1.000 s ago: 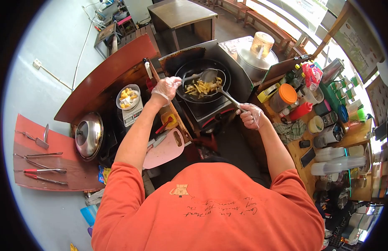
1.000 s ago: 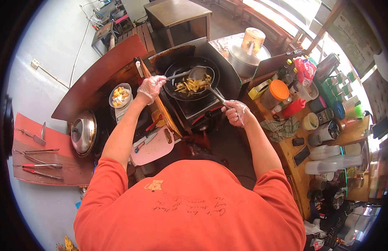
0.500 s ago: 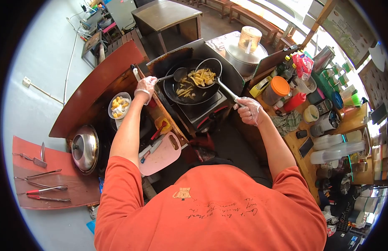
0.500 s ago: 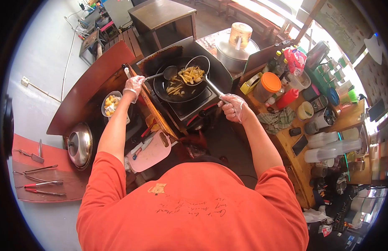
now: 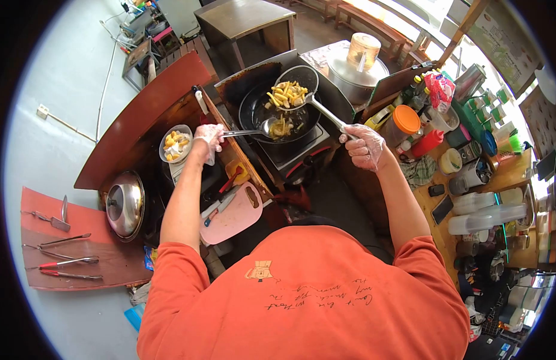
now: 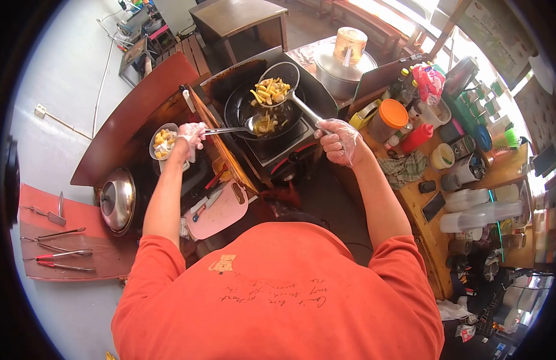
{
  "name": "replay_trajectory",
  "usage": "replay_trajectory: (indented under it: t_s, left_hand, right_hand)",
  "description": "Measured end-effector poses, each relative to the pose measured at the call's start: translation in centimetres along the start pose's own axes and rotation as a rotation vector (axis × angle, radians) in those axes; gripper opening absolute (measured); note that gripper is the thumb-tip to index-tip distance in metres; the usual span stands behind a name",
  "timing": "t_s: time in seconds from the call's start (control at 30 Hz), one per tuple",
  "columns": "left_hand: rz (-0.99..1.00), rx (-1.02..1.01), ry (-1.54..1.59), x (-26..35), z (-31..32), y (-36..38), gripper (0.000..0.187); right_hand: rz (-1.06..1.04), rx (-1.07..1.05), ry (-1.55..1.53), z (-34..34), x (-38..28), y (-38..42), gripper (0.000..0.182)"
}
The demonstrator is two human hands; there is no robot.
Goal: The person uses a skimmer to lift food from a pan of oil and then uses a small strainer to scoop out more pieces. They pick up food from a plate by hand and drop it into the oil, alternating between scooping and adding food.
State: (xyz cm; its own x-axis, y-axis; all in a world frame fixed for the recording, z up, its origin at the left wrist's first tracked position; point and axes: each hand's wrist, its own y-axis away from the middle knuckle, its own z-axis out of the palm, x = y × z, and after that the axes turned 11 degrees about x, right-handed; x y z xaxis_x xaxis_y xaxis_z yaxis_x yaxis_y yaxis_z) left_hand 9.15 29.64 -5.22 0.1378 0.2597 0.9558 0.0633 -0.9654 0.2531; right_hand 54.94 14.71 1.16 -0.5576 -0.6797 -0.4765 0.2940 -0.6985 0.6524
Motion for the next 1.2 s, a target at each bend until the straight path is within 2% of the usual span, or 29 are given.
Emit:
replay_trajectory:
  t_s: [0.1,0.23,0.27,0.37,0.4,0.5,0.67,0.83,1.03,1.2]
  left_hand:
    - [-0.194,-0.003,0.306,-1.3,2.5,1.8,0.008]
    - [-0.23,-0.048,0.527,-6.1,5.7,0.8,0.009]
    - [-0.295,-0.053,0.662,-6.7,6.7,1.0,0.01]
    - [-0.298,0.16,0.556,-6.0,11.0,2.0,0.013]
    - [-0.291,0.161,0.565,-5.9,12.0,2.3,0.02]
    - [-0.349,0.177,0.694,-6.5,14.1,1.3,0.023]
    - [-0.338,0.244,0.79,-7.5,16.2,0.2,0.015]
    - [-0.301,0.271,0.872,-7.1,16.4,-0.1,0.016]
    - [-0.254,0.257,0.863,-7.2,15.4,-0.3,0.02]
    - [-0.194,0.268,0.852,-6.1,13.7,0.8,0.014]
  right_hand:
    - [0.002,-0.044,-0.013,0.3,-0.1,0.1,0.026]
    - [0.019,-0.063,-0.033,0.6,-0.1,0.4,0.026]
    - [0.003,-0.041,-0.013,0.6,0.0,0.4,0.026]
    - [-0.027,0.024,0.03,0.9,0.4,0.8,0.024]
    - [-0.042,0.069,0.049,1.0,0.6,1.0,0.023]
    - [-0.032,0.085,0.054,0.3,1.3,0.7,0.022]
    - [-0.022,0.126,0.068,0.6,2.7,1.2,0.022]
    - [0.04,0.076,0.095,0.5,3.7,0.4,0.021]
    - [0.02,0.198,0.116,1.8,4.8,-1.3,0.02]
    - [0.041,0.246,0.09,1.7,5.1,-3.6,0.021]
